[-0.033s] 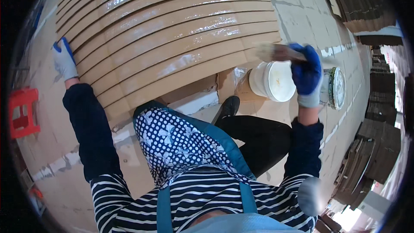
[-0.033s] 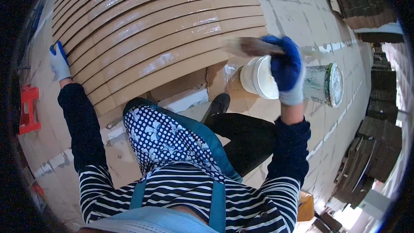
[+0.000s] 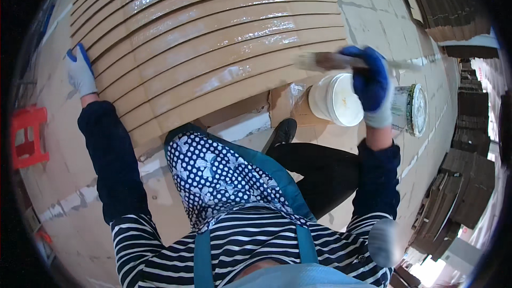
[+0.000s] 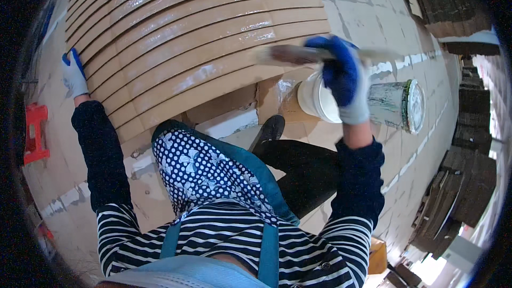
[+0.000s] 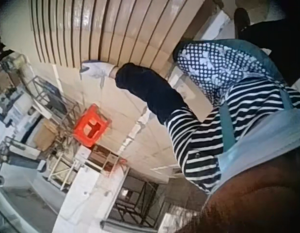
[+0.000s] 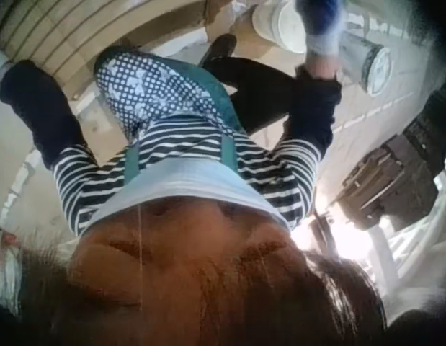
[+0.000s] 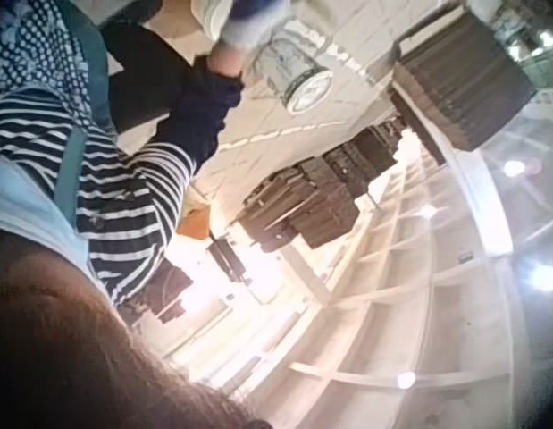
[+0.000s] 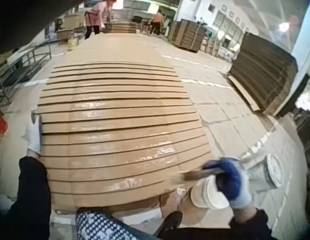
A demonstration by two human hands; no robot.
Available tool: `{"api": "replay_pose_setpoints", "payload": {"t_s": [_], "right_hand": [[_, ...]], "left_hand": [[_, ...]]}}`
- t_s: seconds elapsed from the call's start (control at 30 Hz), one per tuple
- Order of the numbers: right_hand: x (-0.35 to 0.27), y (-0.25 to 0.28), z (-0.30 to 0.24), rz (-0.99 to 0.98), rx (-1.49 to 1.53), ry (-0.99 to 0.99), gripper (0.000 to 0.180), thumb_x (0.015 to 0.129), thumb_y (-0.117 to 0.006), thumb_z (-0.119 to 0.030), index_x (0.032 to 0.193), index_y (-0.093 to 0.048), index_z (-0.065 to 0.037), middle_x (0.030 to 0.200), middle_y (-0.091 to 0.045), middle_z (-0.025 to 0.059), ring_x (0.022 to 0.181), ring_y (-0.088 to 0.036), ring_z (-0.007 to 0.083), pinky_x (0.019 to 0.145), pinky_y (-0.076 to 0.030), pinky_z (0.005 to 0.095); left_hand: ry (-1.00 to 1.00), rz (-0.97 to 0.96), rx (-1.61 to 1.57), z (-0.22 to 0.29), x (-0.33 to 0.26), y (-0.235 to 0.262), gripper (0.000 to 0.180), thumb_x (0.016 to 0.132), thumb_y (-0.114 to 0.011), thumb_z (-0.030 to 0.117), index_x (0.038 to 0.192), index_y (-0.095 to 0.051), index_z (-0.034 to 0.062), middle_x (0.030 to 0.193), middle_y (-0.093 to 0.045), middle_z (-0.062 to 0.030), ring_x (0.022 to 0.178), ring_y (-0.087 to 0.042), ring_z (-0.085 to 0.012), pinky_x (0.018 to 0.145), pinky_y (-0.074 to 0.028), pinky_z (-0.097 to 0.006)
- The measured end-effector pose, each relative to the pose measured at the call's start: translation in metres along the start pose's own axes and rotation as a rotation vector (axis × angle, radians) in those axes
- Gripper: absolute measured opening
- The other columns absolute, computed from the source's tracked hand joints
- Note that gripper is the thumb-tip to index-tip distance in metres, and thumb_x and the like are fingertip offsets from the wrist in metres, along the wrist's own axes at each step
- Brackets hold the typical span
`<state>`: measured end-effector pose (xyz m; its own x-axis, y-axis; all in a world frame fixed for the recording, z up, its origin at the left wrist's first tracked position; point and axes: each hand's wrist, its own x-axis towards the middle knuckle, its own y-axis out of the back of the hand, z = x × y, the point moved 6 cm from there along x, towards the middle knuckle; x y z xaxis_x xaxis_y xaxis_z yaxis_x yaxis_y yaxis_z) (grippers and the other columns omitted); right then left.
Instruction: Applying glue or a protective coating to a set of wooden slats using a hand brush.
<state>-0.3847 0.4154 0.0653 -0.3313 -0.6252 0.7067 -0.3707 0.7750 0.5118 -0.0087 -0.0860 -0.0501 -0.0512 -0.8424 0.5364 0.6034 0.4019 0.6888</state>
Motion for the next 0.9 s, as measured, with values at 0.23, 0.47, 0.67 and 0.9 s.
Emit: {"api": "replay_pose_setpoints", "payload": {"t_s": [0.23,0.47,0.67,0.9], "right_hand": [[-0.006,-0.111,0.051,-0.387,0.176,-0.659,0.012,0.084,-0.055,-0.009,0.081,-0.061,0.001,0.078,-0.064,0.0067,0.063,-0.059,0.0115,0.060,-0.048,0.0252],[0.016,-0.118,0.061,-0.347,0.350,-0.709,0.016,0.082,-0.059,-0.014,0.079,-0.061,0.002,0.073,-0.064,0.0070,0.060,-0.058,0.0115,0.056,-0.048,0.0255],[0.117,-0.153,0.069,-0.165,0.182,-0.409,0.021,0.083,-0.059,-0.021,0.080,-0.062,-0.001,0.066,-0.061,0.0035,0.055,-0.054,0.0095,0.050,-0.044,0.0248],[0.020,-0.141,0.097,-0.341,0.398,-0.655,0.027,0.072,-0.069,-0.023,0.079,-0.061,0.002,0.068,-0.061,0.0066,0.063,-0.057,0.0107,0.058,-0.048,0.0272]], "left_hand": [[0.093,-0.155,-0.122,-0.008,0.004,-0.017,0.059,0.085,-0.046,0.046,0.121,-0.046,-0.0002,0.114,-0.054,-0.0216,0.106,-0.050,-0.0320,0.090,-0.036,-0.036],[0.058,-0.046,-0.026,-0.011,0.002,-0.005,0.059,0.085,-0.047,0.046,0.120,-0.046,-0.0022,0.115,-0.053,-0.0217,0.106,-0.051,-0.0317,0.089,-0.037,-0.036],[0.066,-0.016,-0.078,-0.001,0.001,-0.003,0.059,0.083,-0.046,0.049,0.117,-0.049,0.0011,0.107,-0.057,-0.0205,0.100,-0.054,-0.0341,0.085,-0.039,-0.039],[0.004,0.042,-0.085,-0.005,-0.002,-0.001,0.058,0.084,-0.046,0.048,0.119,-0.048,0.0013,0.111,-0.056,-0.0210,0.104,-0.052,-0.0347,0.087,-0.038,-0.038]]}}
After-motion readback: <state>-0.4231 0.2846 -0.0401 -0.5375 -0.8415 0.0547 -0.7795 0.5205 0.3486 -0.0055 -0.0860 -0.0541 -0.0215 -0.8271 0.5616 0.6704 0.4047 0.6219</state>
